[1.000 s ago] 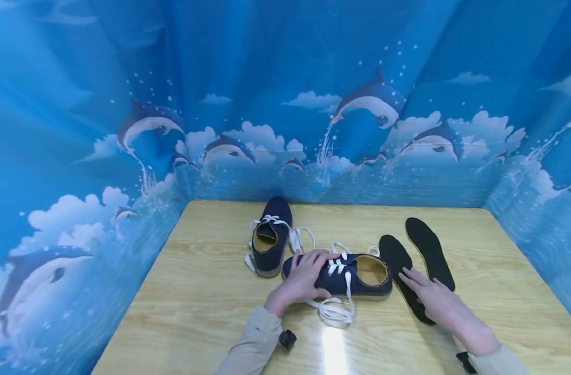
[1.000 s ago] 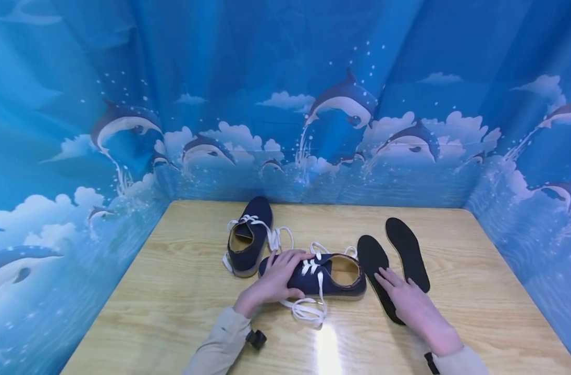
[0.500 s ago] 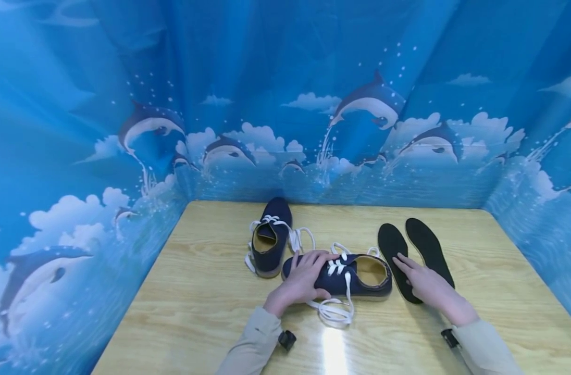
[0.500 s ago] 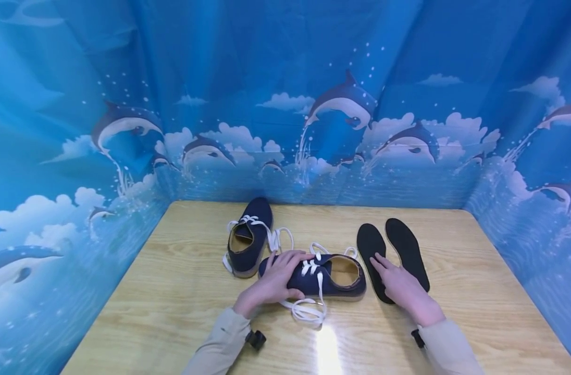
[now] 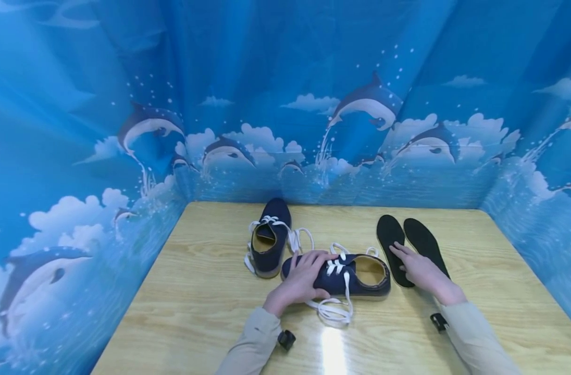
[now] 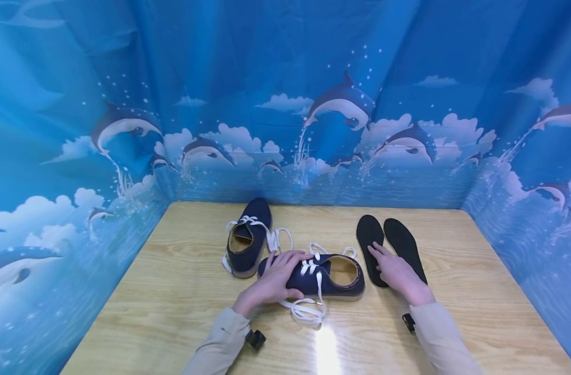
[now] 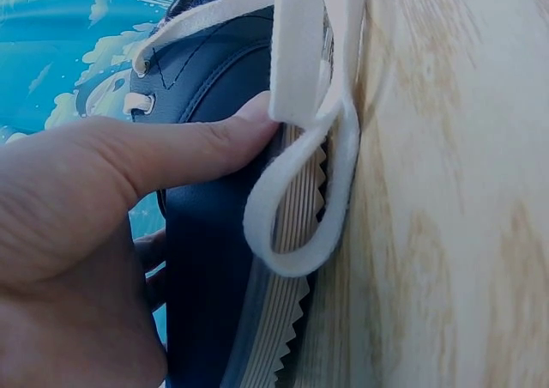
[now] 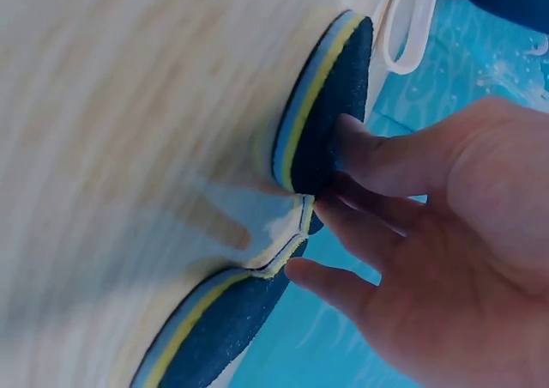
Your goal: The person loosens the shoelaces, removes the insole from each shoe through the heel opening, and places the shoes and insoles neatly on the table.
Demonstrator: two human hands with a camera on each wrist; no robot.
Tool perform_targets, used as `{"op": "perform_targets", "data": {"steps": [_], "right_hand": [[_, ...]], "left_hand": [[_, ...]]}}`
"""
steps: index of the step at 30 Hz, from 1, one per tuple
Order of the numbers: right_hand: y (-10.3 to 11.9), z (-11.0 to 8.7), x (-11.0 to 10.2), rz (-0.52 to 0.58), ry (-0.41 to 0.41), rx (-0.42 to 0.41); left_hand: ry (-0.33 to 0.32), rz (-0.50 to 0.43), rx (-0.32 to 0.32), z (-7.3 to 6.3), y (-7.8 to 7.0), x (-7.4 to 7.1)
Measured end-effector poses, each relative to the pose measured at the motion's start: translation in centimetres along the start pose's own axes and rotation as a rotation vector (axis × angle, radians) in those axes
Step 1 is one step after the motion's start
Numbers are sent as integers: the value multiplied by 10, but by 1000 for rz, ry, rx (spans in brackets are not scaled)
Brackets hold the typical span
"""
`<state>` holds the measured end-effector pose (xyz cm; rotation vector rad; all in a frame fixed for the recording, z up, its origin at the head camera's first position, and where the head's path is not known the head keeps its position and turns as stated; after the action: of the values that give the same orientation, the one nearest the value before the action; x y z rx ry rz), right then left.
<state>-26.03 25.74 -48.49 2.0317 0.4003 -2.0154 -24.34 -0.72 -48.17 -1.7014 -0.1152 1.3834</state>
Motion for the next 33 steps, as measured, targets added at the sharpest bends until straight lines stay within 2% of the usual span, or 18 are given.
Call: {"op": "perform_targets", "data": {"steps": [5,7,12,15,18,21,24,27,33], "right_hand": [[-2,6,0,-6,3,13],[-4,8,-4,4,-32,28],[0,12,-29,45,-271,46],[13,17,-42,171,-339,33],[30,23,-48,382,-304,-22],[49,29,-44,495,-224,-104],[62,34,-33,509,-122,-165],[67,36,-21,515,-53,-174],[69,30,-18,498,-43,-177]], "left_hand": [[1,0,-1,0,1,0],[1,-8,-3,0,1,-1],[-2,-14,-8,0,-1,-2],[-1,-11,-7,-1,-2,-2],[2,-14,-7,-1,-2,-2],[6,-10,-12,0,-2,-1],[5,6,-14,1,-1,-1],[7,11,-12,1,0,0],[9,6,10,-1,-2,1]]}}
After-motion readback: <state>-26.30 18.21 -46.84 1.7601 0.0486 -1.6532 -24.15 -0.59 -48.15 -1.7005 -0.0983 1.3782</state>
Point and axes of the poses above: each hand's wrist, its own z-axis towards the middle knuckle, its own x-axis out of the palm, y = z × x, the point moved 7 cm from there along z, towards the middle knuckle, and after that the axes turned 15 degrees about -z, right-handed, at the moved point
